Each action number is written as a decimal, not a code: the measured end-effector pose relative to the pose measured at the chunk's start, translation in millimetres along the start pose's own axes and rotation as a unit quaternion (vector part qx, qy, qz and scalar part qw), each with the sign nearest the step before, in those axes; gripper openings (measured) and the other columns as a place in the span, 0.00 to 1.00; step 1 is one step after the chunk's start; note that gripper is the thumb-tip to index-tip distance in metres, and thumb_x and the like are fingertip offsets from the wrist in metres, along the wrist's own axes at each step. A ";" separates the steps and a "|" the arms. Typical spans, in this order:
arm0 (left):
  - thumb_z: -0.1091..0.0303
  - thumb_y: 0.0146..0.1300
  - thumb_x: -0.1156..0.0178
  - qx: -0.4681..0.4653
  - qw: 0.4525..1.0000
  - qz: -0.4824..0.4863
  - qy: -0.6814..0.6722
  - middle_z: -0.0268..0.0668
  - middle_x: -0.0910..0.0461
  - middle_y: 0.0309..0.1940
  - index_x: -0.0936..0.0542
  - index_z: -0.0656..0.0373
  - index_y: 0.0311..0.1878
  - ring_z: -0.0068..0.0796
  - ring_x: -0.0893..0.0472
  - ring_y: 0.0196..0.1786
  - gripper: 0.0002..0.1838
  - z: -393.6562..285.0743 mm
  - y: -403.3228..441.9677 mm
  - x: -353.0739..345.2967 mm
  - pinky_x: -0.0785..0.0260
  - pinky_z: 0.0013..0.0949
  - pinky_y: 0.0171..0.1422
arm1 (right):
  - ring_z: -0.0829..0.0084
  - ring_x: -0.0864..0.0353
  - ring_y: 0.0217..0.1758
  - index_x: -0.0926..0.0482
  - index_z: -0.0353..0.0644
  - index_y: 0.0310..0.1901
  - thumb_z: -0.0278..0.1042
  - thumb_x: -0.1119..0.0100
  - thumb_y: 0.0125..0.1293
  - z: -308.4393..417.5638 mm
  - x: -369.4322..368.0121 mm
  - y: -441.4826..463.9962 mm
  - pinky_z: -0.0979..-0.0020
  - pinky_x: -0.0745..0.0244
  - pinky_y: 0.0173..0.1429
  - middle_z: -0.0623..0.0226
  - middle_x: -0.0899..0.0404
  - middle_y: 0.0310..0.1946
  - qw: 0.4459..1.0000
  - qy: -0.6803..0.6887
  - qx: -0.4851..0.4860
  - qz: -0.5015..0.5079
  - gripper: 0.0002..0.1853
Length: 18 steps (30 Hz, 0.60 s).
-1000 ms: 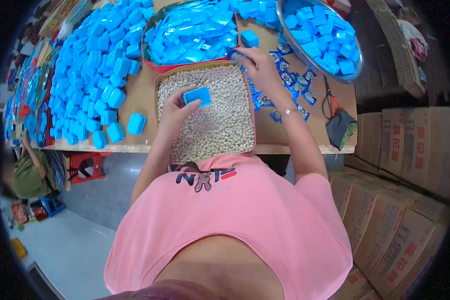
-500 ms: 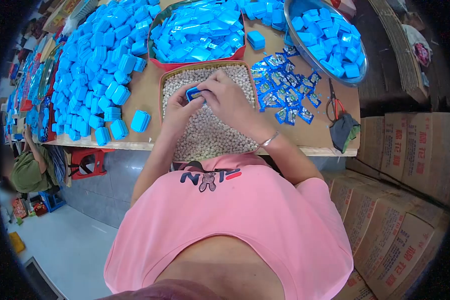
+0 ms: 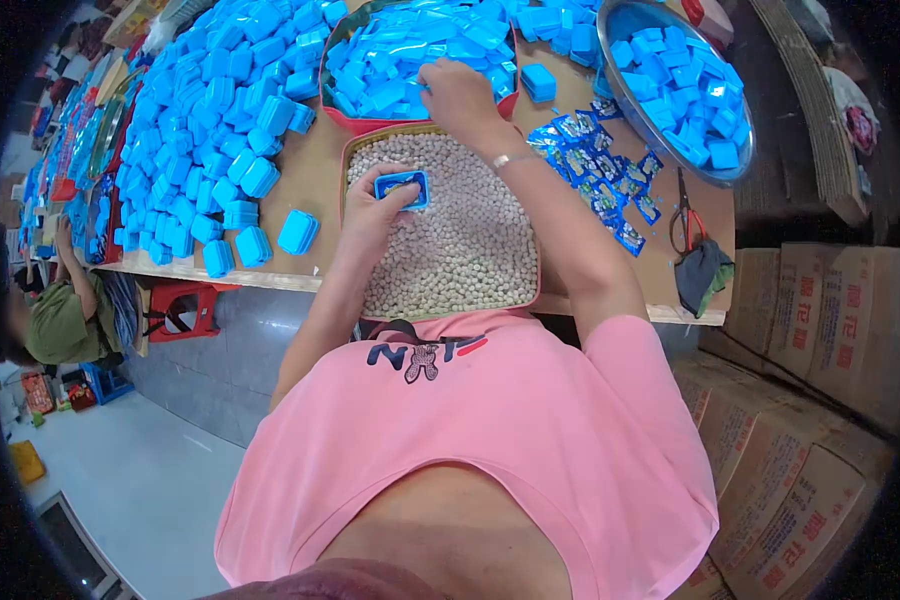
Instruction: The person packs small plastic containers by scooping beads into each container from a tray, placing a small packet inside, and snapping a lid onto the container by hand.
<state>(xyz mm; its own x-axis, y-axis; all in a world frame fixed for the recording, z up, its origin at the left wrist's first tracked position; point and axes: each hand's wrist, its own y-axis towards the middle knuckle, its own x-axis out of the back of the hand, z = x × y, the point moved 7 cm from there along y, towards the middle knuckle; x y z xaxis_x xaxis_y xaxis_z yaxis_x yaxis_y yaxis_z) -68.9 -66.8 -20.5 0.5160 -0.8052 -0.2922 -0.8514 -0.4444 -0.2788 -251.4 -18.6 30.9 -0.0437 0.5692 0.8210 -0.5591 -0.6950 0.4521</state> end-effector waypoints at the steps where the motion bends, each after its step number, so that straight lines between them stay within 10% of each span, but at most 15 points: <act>1: 0.73 0.58 0.36 -0.008 1.000 -0.009 0.002 0.37 0.19 0.37 0.23 0.61 0.51 0.23 0.20 0.32 0.16 0.3 -0.1 1.5 0.27 0.20 0.31 | 0.62 0.21 0.33 0.21 0.44 0.38 0.30 0.38 0.55 16.0 27.0 -8.6 0.65 0.27 0.36 0.68 0.20 0.33 0.998 0.000 0.040 -0.042 0.09; 8: 0.72 0.59 0.37 0.024 0.997 0.014 -0.074 0.38 0.19 0.37 0.23 0.60 0.50 0.23 0.20 0.32 0.15 2.6 4.4 -2.9 0.27 0.20 0.31 | 0.63 0.24 0.40 0.25 0.44 0.40 0.30 0.36 0.53 33.7 40.9 -116.9 0.67 0.28 0.42 0.64 0.27 0.36 0.973 -0.163 0.127 0.099 0.13; 18: 0.72 0.63 0.39 0.008 0.998 0.030 -0.049 0.37 0.18 0.38 0.23 0.58 0.51 0.24 0.17 0.34 0.13 -3.1 -4.1 -7.1 0.26 0.19 0.29 | 0.60 0.25 0.40 0.25 0.44 0.41 0.27 0.35 0.51 22.1 32.6 -132.4 0.63 0.29 0.43 0.62 0.28 0.38 0.996 0.005 0.033 0.087 0.15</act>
<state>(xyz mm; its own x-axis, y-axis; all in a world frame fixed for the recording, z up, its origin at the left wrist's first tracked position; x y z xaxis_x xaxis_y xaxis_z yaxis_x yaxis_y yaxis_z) -69.3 -60.4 -14.5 0.4709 -0.7874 -0.3977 -0.8801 -0.3886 -0.2727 -160.5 82.3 5.6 -0.1437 0.4408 0.8860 -0.4862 -0.8113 0.3248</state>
